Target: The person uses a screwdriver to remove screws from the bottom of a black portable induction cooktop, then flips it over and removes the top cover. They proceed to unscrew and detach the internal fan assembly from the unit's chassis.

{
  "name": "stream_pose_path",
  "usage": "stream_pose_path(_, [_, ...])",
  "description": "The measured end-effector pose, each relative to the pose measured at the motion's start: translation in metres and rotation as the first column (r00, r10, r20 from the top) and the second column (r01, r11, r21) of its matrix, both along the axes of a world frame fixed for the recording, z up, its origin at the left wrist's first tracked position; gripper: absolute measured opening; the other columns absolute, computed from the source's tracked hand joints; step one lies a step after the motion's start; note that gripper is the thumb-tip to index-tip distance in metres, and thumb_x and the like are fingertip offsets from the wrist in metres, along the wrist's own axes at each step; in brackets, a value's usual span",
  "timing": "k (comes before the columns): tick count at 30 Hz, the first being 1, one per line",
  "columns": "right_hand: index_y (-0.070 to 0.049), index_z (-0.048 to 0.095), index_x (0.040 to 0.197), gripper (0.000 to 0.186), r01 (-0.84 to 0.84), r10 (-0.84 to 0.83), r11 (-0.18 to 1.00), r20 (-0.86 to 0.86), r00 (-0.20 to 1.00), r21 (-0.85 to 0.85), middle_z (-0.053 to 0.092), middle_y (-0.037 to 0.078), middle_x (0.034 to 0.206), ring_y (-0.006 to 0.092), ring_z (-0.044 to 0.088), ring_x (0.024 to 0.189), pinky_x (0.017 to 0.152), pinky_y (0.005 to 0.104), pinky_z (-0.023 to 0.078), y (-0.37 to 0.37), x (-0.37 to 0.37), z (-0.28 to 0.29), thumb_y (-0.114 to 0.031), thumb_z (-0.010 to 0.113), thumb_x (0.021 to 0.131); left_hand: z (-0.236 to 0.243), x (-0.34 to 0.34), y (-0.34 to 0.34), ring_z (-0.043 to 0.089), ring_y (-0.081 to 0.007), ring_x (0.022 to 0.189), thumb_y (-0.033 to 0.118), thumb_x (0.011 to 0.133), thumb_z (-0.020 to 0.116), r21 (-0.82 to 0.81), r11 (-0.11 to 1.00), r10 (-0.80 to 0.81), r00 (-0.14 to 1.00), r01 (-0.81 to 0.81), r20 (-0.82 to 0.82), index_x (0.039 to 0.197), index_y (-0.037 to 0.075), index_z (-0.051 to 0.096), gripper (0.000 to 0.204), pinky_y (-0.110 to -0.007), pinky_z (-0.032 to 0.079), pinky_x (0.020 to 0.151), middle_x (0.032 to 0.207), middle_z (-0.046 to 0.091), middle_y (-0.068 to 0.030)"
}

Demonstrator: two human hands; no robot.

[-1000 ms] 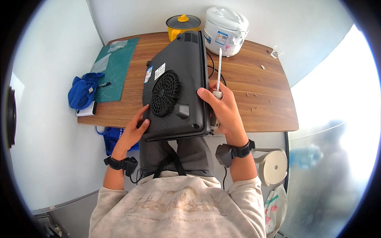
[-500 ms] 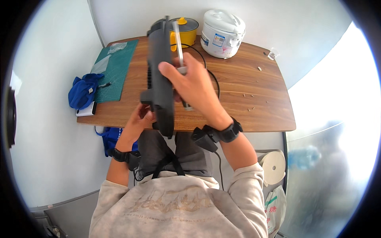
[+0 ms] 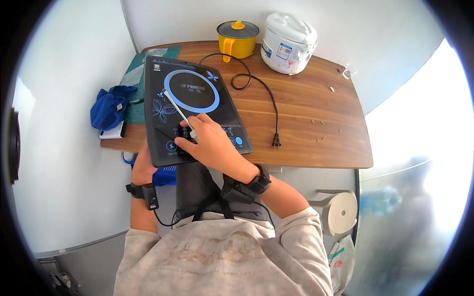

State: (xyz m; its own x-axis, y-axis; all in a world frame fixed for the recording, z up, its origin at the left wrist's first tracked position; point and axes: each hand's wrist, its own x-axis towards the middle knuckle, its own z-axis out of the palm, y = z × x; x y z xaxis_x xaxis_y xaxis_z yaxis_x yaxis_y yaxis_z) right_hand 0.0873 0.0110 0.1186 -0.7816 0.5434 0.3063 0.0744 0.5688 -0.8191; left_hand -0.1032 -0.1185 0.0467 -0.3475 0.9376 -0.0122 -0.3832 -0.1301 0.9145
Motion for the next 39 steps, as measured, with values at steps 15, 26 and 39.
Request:
stream_pose_path(15, [-0.008, 0.057, 0.123, 0.039, 0.342, -0.396, 0.891, 0.145, 0.907, 0.298, 0.056, 0.013, 0.114, 0.0352, 0.065, 0.088, 0.072, 0.0436, 0.054, 0.01, 0.046, -0.037, -0.019, 0.066, 0.086, -0.001, -0.015, -0.025, 0.057, -0.0143, 0.11, 0.035, 0.093, 0.066, -0.379, 0.923, 0.043, 0.997, -0.063, -0.061, 0.136, 0.001, 0.047, 0.058, -0.029, 0.048, 0.09, 0.124, 0.059, -0.0079])
stream_pose_path(26, [0.002, 0.061, 0.117, 0.05, 0.378, -0.402, 0.915, 0.37, 0.838, 0.139, 0.068, 0.024, 0.094, 0.0409, 0.064, 0.092, 0.078, 0.0449, 0.05, 0.062, 0.093, -0.058, -0.036, 0.072, 0.085, -0.017, -0.026, 0.012, 0.057, -0.013, 0.108, 0.033, 0.094, 0.065, -0.368, 0.93, -0.127, 0.946, 0.009, -0.3, 0.133, -0.002, 0.049, 0.055, -0.026, 0.048, 0.089, 0.123, 0.06, -0.0075])
stream_pose_path(39, [0.002, 0.064, 0.111, 0.048, 0.448, -0.378, 0.89, 0.406, 0.832, -0.09, 0.069, 0.019, 0.086, 0.0342, 0.064, 0.073, 0.071, 0.0375, 0.05, 0.035, 0.134, -0.049, -0.032, 0.076, 0.081, 0.0, -0.012, 0.044, 0.057, -0.0165, 0.107, 0.034, 0.091, 0.069, -0.428, 0.904, -0.207, 0.872, -0.003, -0.443, 0.139, -0.002, 0.041, 0.066, -0.029, 0.045, 0.094, 0.125, 0.058, -0.0123])
